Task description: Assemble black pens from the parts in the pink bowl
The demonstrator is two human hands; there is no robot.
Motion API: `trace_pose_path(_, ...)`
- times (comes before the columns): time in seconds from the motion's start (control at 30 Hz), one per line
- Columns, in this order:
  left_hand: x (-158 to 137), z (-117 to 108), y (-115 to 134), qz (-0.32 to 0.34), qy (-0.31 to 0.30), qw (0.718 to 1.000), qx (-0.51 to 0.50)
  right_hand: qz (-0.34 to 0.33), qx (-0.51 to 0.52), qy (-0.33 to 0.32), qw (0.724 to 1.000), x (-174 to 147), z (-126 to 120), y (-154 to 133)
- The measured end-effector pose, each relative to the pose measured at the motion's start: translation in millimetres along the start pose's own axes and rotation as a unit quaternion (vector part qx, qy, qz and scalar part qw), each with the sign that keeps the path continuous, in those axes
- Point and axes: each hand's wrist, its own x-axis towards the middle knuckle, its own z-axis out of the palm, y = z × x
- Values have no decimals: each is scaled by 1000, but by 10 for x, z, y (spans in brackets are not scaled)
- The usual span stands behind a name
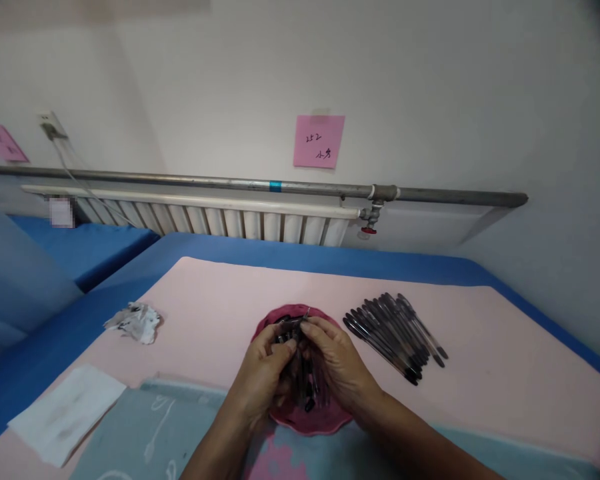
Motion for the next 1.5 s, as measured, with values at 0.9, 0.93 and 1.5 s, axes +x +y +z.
trace_pose_path(0.9, 50, -383, 211, 88, 73, 993, -4, -137, -489, -113, 854, 33, -279, -495)
trace_pose_path(0.93, 49, -389, 216, 87, 73, 993, -7, -159, -512, -128, 834, 35, -279, -460)
trace_pose_path(1.5, 88, -388, 189, 55, 79, 995, 10, -238, -742, -252, 573, 9, -171, -238)
